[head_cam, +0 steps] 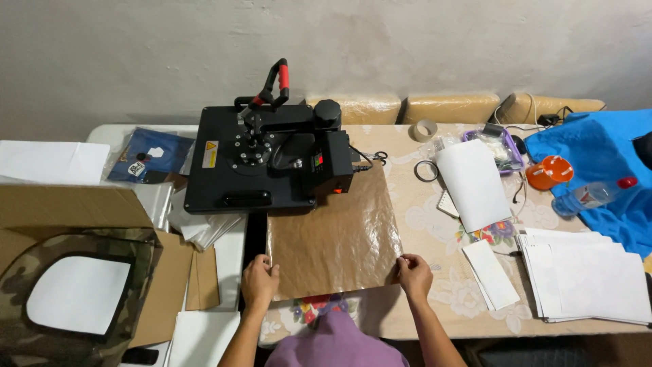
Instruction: The person operates a heat press machine, placing a white sheet and a brown protective sheet on the lower platen. They close the press, wait for the cycle to complete, and then open it to remove the sheets. This process is repeated multiple times throughout the video.
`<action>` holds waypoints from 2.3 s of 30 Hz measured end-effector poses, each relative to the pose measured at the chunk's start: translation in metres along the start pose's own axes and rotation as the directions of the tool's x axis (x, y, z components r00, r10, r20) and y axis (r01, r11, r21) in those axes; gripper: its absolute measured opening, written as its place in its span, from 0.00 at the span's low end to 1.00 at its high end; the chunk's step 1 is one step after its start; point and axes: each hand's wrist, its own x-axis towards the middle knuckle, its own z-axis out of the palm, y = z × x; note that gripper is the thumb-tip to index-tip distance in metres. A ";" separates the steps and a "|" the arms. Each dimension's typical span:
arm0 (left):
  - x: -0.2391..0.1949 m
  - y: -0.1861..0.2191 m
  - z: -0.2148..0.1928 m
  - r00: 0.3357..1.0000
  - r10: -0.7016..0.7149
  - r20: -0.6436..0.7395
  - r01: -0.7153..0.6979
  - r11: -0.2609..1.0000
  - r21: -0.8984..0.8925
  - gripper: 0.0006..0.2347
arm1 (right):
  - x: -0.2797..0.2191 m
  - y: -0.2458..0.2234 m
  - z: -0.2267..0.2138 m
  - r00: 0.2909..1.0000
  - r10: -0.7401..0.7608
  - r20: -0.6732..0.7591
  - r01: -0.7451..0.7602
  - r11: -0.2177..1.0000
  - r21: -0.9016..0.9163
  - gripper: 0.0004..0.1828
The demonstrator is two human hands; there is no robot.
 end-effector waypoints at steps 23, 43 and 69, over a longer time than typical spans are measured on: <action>-0.068 0.100 0.103 0.971 0.144 0.192 0.080 0.559 -0.826 0.12 | -0.033 -0.041 -0.147 0.660 -0.529 -0.533 0.693 0.704 0.159 0.03; -0.087 0.130 0.105 0.678 0.474 0.562 -0.338 0.880 -0.334 0.03 | -0.051 0.242 -0.004 0.658 -0.685 0.313 0.741 0.513 -0.434 0.34; 0.069 0.116 0.083 0.826 -0.434 0.359 0.564 0.637 -0.526 0.08 | -0.004 0.081 -0.015 0.768 -0.619 -0.162 0.526 0.755 -0.392 0.52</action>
